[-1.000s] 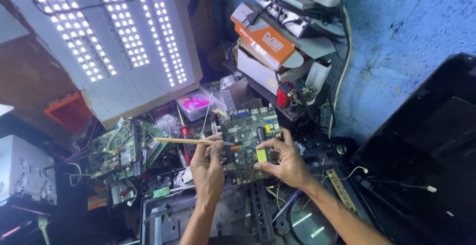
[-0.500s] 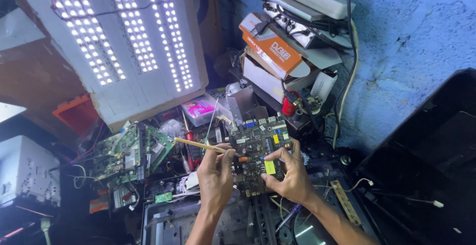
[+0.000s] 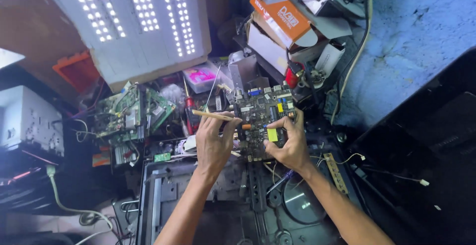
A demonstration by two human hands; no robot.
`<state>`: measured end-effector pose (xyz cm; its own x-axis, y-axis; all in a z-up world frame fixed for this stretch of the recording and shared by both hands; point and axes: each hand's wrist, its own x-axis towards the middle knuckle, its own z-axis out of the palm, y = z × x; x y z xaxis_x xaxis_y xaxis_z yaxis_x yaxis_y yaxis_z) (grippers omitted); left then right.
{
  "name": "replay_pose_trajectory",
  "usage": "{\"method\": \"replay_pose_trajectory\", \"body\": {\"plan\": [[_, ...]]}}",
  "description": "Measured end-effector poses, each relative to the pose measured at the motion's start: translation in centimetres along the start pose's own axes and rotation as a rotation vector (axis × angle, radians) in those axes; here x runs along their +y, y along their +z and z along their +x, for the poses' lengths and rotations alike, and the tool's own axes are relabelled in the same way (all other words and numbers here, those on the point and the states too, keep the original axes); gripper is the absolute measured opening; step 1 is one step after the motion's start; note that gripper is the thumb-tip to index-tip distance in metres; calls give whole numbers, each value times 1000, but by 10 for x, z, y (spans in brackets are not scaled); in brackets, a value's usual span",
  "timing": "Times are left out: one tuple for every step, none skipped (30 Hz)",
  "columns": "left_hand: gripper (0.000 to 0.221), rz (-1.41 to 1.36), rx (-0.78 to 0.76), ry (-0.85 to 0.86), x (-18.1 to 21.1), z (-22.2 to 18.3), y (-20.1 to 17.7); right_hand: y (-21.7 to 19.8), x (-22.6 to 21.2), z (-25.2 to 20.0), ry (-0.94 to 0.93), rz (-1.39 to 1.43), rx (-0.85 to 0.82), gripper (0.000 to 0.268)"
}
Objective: Inspecting and cleaning a circuit board using a wooden stick at a repair bench
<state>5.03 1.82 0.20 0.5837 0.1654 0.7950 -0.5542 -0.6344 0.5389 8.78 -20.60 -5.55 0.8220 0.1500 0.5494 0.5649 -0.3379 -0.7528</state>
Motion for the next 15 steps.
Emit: {"method": "replay_pose_trajectory", "body": {"plan": [[9, 0, -5, -4, -2, -2, 2, 0, -4, 0, 7, 0, -1, 39], [7, 13, 30, 27, -3, -4, 4, 0, -7, 0, 1, -3, 3, 39], [6, 23, 62, 60, -5, -6, 6, 0, -11, 0, -2, -6, 10, 39], [6, 21, 53, 57, -4, -9, 8, -1, -5, -2, 7, -7, 13, 39], [5, 3, 54, 53, -5, -10, 8, 0, 0, -2, 5, -7, 18, 39], [5, -15, 56, 49, -5, -11, 8, 2, 6, -1, 3, -8, 24, 40], [5, -15, 52, 44, -4, -10, 8, 1, 5, -1, 9, -9, 21, 40], [3, -11, 13, 72, -3, -9, 8, 1, 4, -1, -9, 3, 26, 39], [4, -8, -26, 100, -1, -8, 8, 0, 3, 0, -27, 13, 29, 38], [4, -10, -28, 94, 1, -9, 7, -1, 3, -1, -21, 10, 25, 38], [7, 44, -2, 112, 3, -8, 5, 0, 3, -1, -40, 4, 29, 38], [11, 98, 23, 130, 5, -7, 3, 1, 4, -1, -59, -2, 32, 38], [11, 102, 22, 128, 2, -9, 5, 1, 5, -1, -57, 2, 29, 38], [11, 109, 32, 133, 0, -10, 6, 1, 6, -2, -81, -10, 37, 38], [11, 116, 42, 142, -3, -10, 7, 3, 7, -1, -106, -20, 46, 38]]}}
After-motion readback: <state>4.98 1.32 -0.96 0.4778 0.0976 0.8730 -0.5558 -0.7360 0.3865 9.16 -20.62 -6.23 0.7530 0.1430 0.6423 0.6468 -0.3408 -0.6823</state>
